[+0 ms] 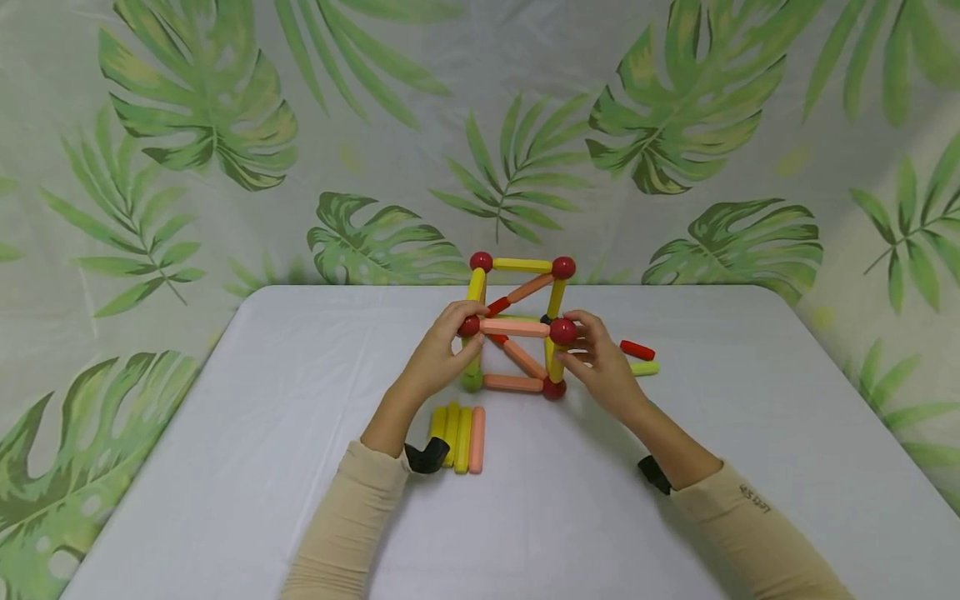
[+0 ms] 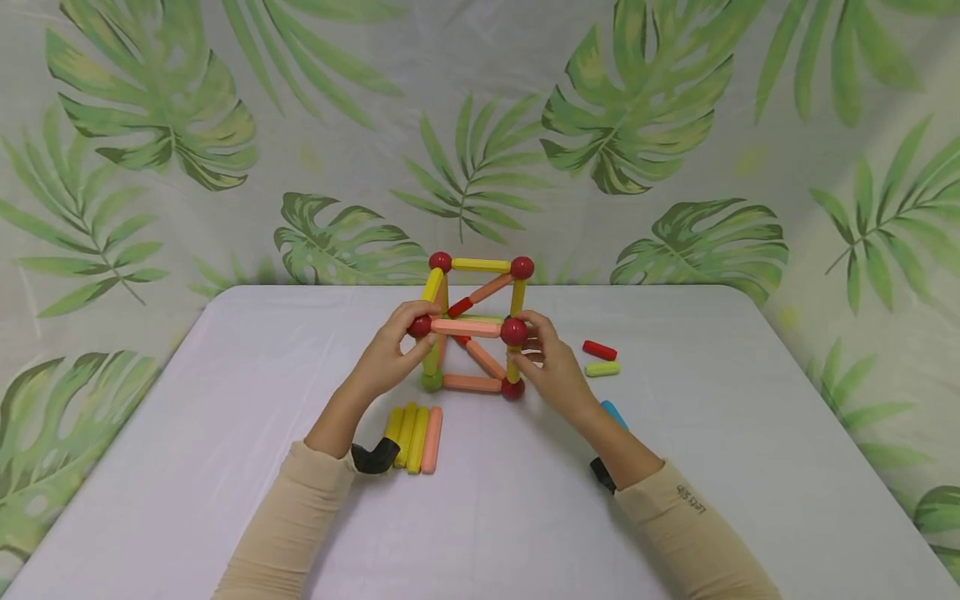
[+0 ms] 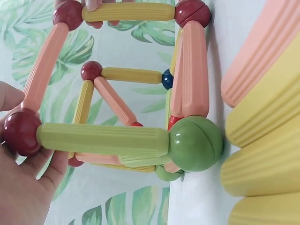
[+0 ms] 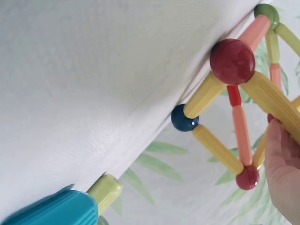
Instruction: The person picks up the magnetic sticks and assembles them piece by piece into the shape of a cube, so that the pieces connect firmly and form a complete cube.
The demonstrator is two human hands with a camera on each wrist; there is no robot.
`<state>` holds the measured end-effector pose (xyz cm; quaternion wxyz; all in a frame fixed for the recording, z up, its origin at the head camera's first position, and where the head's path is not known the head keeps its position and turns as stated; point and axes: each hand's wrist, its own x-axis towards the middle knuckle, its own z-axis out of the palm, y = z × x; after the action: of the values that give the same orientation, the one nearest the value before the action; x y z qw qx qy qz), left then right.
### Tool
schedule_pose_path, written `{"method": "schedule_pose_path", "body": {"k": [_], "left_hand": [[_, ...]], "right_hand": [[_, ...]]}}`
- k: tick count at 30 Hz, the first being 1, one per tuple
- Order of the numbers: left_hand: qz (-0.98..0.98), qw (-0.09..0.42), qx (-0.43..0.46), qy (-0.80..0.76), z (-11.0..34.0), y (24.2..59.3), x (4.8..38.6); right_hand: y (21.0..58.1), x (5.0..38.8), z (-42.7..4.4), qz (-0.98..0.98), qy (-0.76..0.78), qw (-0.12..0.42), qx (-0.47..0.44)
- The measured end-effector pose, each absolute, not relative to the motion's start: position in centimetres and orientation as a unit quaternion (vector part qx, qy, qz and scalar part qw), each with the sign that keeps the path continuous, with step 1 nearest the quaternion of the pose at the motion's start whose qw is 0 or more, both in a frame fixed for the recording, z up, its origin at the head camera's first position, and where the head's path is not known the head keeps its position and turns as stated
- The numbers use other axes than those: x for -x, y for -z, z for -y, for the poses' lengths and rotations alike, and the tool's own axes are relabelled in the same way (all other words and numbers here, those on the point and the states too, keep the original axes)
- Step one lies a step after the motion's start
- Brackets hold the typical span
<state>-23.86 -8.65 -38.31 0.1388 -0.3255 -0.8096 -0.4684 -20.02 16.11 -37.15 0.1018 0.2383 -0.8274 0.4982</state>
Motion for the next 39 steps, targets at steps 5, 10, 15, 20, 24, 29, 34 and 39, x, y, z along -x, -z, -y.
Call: {"method": "schedule_pose_path", "body": {"k": [5, 10, 15, 20, 24, 29, 34, 39], "left_hand": [[0.808, 0.132, 0.349, 0.456, 8.6, 38.3, 23.7], [0.814, 0.133, 0.356, 0.44, 8.4, 38.3, 23.6], [0.818, 0.13, 0.35, 0.438, 8.6, 38.3, 23.5], [0.832, 0.145, 0.323, 0.427, 9.6, 38.6, 23.0], [0.866, 0.13, 0.26, 0.406, 11.3, 39.1, 21.4], [0.914, 0.03, 0.17, 0.368, 13.2, 40.3, 19.0], [0.931, -0.105, 0.148, 0.317, 14.0, 41.8, 17.2], [0.919, -0.159, 0.169, 0.319, 13.6, 42.3, 16.3]], "right_hand": [[36.9, 19.8, -16.6, 0.835, -0.472, 0.124, -0.253], [37.2, 20.0, -17.1, 0.83, -0.474, 0.13, -0.263], [36.9, 20.1, -17.3, 0.832, -0.473, 0.123, -0.261], [37.1, 20.2, -18.6, 0.834, -0.472, 0.126, -0.256], [38.0, 20.0, -21.5, 0.854, -0.444, 0.13, -0.24], [39.0, 18.3, -25.3, 0.896, -0.39, 0.086, -0.195], [40.0, 17.2, -27.6, 0.923, -0.35, -0.019, -0.158], [40.7, 17.3, -28.2, 0.933, -0.317, -0.113, -0.13]]}}
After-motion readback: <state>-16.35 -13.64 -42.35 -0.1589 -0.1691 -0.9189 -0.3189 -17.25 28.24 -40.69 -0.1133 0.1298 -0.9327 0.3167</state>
